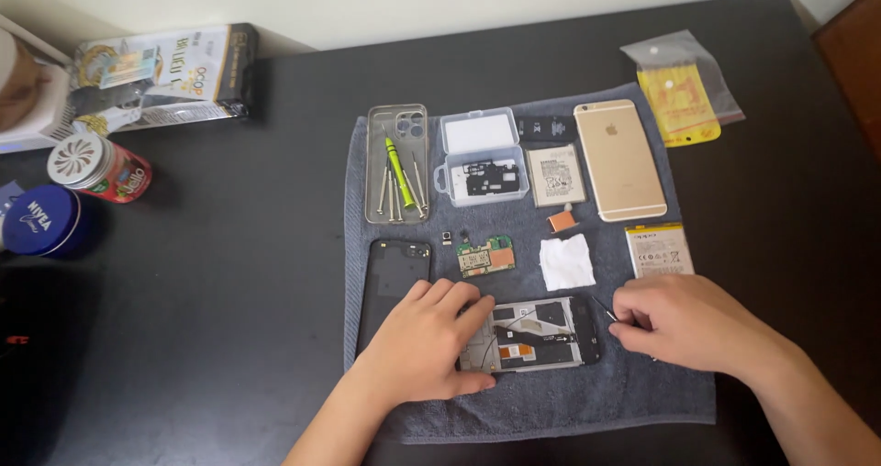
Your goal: Disassembling a smartphone to access the motherboard and other internal components using a precision tool.
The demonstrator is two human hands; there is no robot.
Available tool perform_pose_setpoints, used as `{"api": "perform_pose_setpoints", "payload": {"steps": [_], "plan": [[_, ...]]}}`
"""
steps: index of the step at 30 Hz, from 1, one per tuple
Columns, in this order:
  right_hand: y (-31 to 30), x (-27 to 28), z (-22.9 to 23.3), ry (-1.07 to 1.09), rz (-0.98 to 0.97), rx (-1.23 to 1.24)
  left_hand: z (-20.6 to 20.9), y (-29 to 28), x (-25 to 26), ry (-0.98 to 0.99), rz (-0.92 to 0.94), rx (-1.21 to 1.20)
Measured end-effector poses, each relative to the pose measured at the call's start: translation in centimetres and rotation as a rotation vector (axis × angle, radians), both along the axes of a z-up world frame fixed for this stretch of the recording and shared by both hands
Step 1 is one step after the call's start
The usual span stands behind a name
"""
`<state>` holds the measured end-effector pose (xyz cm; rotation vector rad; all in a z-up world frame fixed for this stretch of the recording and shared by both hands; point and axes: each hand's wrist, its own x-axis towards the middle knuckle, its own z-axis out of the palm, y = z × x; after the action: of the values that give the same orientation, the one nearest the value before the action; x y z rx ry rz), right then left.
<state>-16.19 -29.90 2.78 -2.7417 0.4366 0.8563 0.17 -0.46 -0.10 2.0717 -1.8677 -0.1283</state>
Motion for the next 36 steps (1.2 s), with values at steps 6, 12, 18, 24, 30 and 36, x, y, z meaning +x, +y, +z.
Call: {"api": "perform_pose_setpoints", "payload": {"steps": [6, 12, 18, 24, 30, 36], "plan": [[0.0, 0.3, 0.3, 0.045, 0.021, 0.01, 0.2, 0.0, -0.1, -0.012, -0.001, 0.009], [-0.1, -0.1, -0.2, 0.01, 0.038, 0.0, 0.2, 0.0, 0.0, -0.003, -0.004, 0.007], [-0.2, -0.3, -0.5, -0.016, 0.025, -0.024, 0.0, 0.0, -0.2, -0.024, 0.018, -0.005], [-0.7, -0.5, -1.5, -0.047, 0.038, -0.05, -0.1, 0.0, -0.3, -0.068, 0.019, -0.016], [-0.1, -0.1, -0.5, -0.011, 0.02, -0.028, 0.0, 0.0, -0.3, -0.051, 0.015, -0.007], [-0.3, -0.2, -0.8, -0.018, 0.056, -0.021, 0.2, -0.1, -0.2, -0.037, 0.013, 0.006]]}}
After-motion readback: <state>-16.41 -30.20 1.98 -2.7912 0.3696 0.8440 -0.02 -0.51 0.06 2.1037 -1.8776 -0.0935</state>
